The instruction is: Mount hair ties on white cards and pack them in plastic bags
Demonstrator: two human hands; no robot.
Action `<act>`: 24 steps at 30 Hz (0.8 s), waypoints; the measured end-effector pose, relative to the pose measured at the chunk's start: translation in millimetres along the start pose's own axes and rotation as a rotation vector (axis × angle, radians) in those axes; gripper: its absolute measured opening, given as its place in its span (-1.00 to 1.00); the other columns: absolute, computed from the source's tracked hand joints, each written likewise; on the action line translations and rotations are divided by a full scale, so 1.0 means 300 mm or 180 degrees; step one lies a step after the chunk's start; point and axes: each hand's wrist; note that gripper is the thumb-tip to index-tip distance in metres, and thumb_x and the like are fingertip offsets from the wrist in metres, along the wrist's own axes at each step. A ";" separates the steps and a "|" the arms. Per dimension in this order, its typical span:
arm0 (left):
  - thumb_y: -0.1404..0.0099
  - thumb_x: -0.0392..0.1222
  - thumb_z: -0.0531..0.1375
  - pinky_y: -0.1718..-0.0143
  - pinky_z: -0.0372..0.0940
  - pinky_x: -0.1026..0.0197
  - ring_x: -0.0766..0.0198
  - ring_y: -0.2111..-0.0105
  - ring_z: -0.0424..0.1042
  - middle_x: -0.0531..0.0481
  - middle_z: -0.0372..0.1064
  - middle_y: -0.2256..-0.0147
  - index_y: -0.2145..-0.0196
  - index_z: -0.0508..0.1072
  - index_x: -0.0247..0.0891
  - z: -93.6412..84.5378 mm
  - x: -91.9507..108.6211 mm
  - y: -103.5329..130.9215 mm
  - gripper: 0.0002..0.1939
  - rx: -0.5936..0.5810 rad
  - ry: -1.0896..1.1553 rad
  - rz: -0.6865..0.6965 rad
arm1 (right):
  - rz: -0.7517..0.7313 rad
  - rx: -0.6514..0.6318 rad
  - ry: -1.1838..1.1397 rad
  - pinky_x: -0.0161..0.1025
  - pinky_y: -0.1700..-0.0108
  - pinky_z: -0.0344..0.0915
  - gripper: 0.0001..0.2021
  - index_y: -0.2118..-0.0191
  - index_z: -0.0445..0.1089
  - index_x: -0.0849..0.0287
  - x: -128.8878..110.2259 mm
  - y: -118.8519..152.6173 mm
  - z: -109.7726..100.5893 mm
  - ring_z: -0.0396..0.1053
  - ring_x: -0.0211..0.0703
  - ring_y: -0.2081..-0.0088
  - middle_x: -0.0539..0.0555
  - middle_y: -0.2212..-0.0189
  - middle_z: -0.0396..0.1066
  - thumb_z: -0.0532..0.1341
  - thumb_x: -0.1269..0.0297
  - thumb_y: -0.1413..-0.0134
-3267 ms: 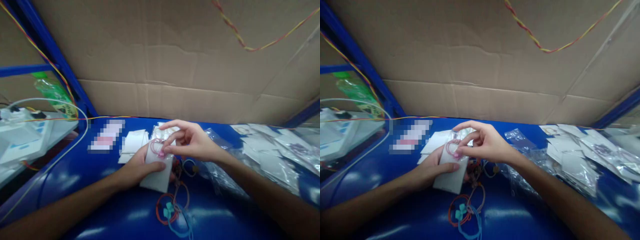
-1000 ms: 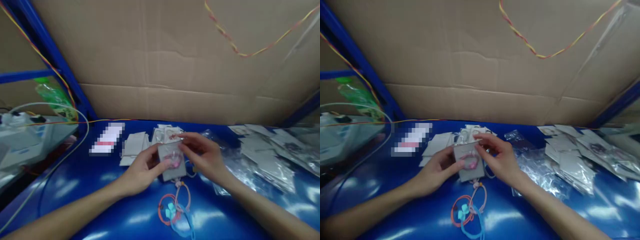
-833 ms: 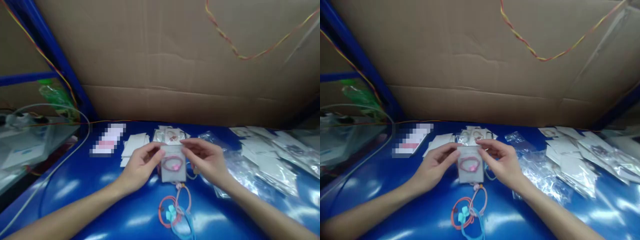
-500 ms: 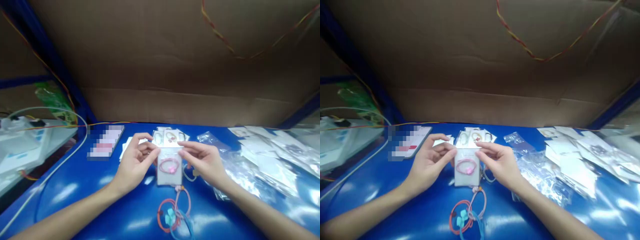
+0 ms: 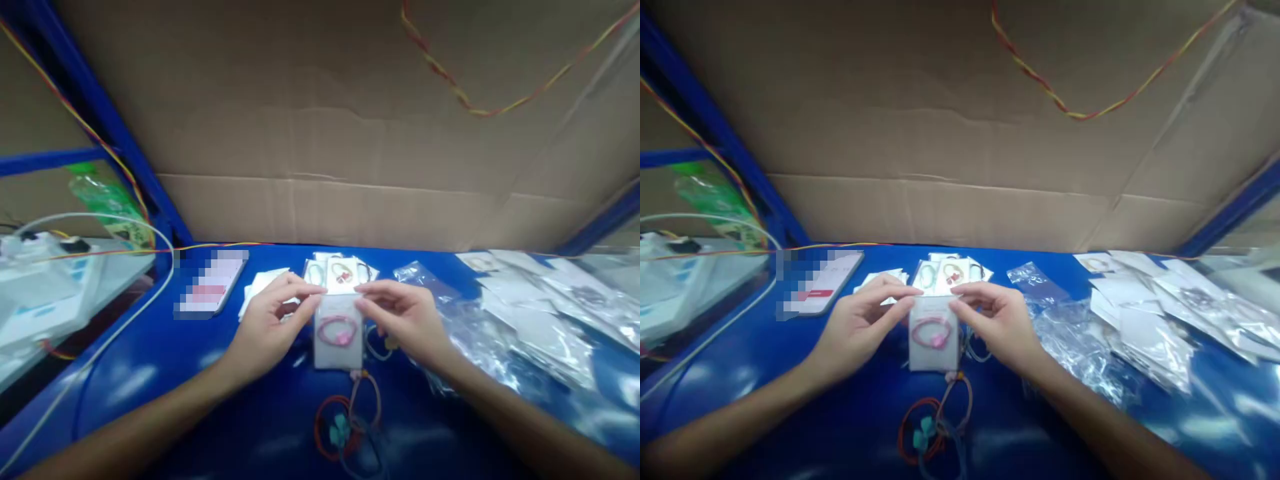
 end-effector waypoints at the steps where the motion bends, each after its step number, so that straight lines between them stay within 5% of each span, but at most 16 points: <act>1: -0.31 -0.11 0.31 0.20 0.40 0.22 0.13 0.18 0.44 -0.07 0.46 0.23 0.19 0.68 -0.12 -0.001 -0.001 -0.001 -0.84 0.0051 -0.0029 0.0048 | -0.0027 0.0003 0.0009 -0.22 0.48 0.44 -0.75 0.20 0.61 0.16 -0.001 -0.002 -0.001 0.52 -0.11 0.43 0.11 0.37 0.62 0.44 0.13 -0.04; 5: -0.32 -0.10 0.30 -0.04 0.34 0.13 0.06 0.09 0.48 -0.08 0.57 0.16 0.22 0.68 -0.16 -0.002 -0.001 -0.003 -0.83 0.0077 -0.0035 -0.0104 | -0.0257 0.0060 0.0374 -0.18 0.30 0.45 -0.81 0.26 0.61 0.14 -0.009 -0.003 -0.005 0.52 -0.06 0.29 0.12 0.32 0.60 0.42 0.14 -0.08; 9: -0.36 -0.03 0.27 0.05 0.37 0.15 0.08 0.21 0.55 -0.05 0.63 0.22 0.13 0.66 -0.17 0.001 0.007 0.000 -0.75 -0.0082 0.0032 -0.0423 | -0.0335 -0.0057 0.0296 -0.20 0.19 0.44 -0.85 0.25 0.56 0.14 -0.016 0.002 -0.004 0.52 -0.06 0.16 0.12 0.21 0.59 0.37 0.18 -0.16; 14: -0.34 -0.03 0.30 0.18 0.38 0.21 0.07 0.23 0.58 -0.05 0.64 0.25 0.16 0.64 -0.22 0.008 0.013 0.002 -0.76 -0.0044 0.0228 -0.0530 | 0.0354 -0.0491 -0.0407 -0.32 0.47 0.33 -0.75 0.10 0.42 0.14 -0.016 0.009 0.007 0.46 -0.21 0.51 0.00 0.47 0.57 0.32 0.10 -0.22; 18: -0.33 -0.02 0.31 0.28 0.38 0.24 0.11 0.31 0.58 -0.04 0.62 0.35 0.19 0.60 -0.24 0.010 0.018 -0.002 -0.76 -0.0014 0.0418 -0.0590 | 0.0413 -0.0632 -0.0285 -0.27 0.37 0.38 -0.73 0.19 0.52 0.20 -0.014 0.009 0.004 0.53 -0.12 0.38 0.08 0.37 0.62 0.36 0.09 -0.15; 24: -0.33 0.01 0.29 0.17 0.44 0.17 0.09 0.20 0.58 -0.06 0.62 0.22 0.01 0.54 -0.23 0.009 0.012 -0.001 -0.64 -0.0734 0.0785 -0.0684 | 0.0255 -0.0696 0.0094 -0.26 0.33 0.36 -0.71 0.30 0.57 0.22 -0.020 0.011 -0.004 0.50 -0.13 0.37 0.09 0.38 0.60 0.29 0.07 -0.23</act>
Point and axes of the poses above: each hand's wrist, its own y-axis away from the middle knuckle, its own z-axis out of the palm, x = y × z
